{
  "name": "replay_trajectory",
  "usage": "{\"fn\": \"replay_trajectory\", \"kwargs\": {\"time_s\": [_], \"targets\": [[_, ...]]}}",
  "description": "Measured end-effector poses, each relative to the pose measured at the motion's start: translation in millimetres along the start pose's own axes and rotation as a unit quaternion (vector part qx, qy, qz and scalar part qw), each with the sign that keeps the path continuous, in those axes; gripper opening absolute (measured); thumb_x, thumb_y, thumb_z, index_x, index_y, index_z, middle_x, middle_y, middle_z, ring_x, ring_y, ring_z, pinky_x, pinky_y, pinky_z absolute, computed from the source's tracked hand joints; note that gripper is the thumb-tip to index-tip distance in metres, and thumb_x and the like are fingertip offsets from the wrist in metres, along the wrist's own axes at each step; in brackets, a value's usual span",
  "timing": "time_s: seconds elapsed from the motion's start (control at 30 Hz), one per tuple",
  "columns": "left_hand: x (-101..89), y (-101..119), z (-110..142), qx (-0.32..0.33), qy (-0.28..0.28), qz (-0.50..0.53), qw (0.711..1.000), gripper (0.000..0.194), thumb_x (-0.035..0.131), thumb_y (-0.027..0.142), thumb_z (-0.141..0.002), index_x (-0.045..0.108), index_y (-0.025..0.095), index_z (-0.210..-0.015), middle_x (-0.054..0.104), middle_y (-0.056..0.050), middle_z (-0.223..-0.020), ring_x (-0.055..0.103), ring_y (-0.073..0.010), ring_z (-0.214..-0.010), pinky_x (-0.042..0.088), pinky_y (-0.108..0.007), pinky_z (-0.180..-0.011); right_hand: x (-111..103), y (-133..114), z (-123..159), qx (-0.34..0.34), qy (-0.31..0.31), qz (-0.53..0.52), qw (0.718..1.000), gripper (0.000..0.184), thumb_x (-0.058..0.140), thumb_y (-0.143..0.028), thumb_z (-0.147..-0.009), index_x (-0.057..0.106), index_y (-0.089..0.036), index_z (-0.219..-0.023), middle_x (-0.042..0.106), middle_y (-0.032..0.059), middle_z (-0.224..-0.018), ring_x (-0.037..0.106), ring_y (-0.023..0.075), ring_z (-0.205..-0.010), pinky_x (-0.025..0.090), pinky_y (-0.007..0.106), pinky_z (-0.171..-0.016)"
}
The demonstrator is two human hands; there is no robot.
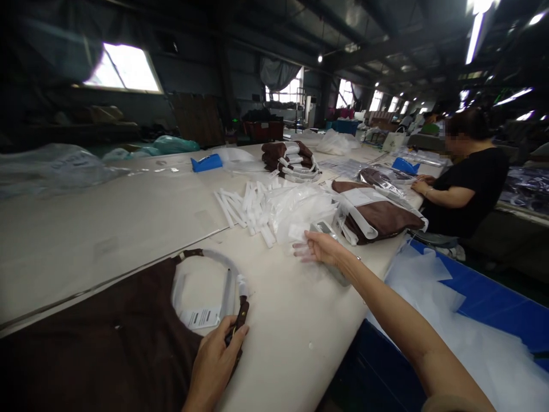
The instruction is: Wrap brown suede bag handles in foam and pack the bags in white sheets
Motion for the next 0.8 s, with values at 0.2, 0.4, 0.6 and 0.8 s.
{"fn": "replay_trajectory", "kwargs": {"time_s": [0.2,0.4,0.6,0.8], "targets": [[1.8,-2.4,-0.2,0.007,-0.002,0.004,1.0,0.032,0.041,0.048,-0.09,0.062,0.025,-0.094,0.068,-0.001,-0.076,0.064,-0.021,-0.074,0.044,-0.028,-0.067,-7.5,-9.0,39.2,-0.047,-0.019,-0.107,0.993,0.036,0.033,-0.045,-0.102,0.053,-0.021,-0.12,0.067,0.0135,-0.121,0.07,0.0244,-0.103,0.058,0.043,-0.08],[1.5,-1.0,-1.7,0.011,-0.006,0.013,1.0,0.032,0.041,0.051,-0.089,0.061,0.025,-0.092,0.068,0.0,-0.076,0.063,-0.0205,-0.071,0.044,-0.028,-0.065,-34.9,13.5,108.6,-0.05,0.034,-0.098,0.993,0.032,0.058,-0.047,-0.091,0.056,-0.021,-0.11,0.072,0.0101,-0.098,0.072,0.0241,-0.078,0.058,0.036,-0.065],[0.8,-1.1,-2.3,0.017,-0.004,0.008,1.0,0.032,0.042,0.05,-0.09,0.062,0.025,-0.093,0.07,-0.002,-0.079,0.065,-0.0213,-0.076,0.044,-0.028,-0.068,-52.8,52.8,189.5,0.066,-0.025,0.17,0.983,0.035,0.066,-0.053,-0.084,0.069,-0.017,-0.085,0.072,0.0096,-0.082,0.069,0.0196,-0.068,0.053,0.029,-0.063],[0.8,-2.1,-1.6,0.01,-0.003,0.011,1.0,0.032,0.043,0.049,-0.09,0.063,0.025,-0.091,0.07,-0.002,-0.076,0.065,-0.0218,-0.073,0.045,-0.029,-0.067,-41.1,51.1,190.3,0.074,-0.101,0.418,0.9,0.048,0.064,-0.046,-0.086,0.065,-0.02,-0.125,0.073,0.0081,-0.109,0.068,0.0253,-0.098,0.051,0.032,-0.085]]}}
Point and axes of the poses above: each hand's wrist, its own z-axis away from the middle knuckle, its own x-axis out of the palm, y = z × x, the point moved 8 cm from there along -z, towards the middle knuckle
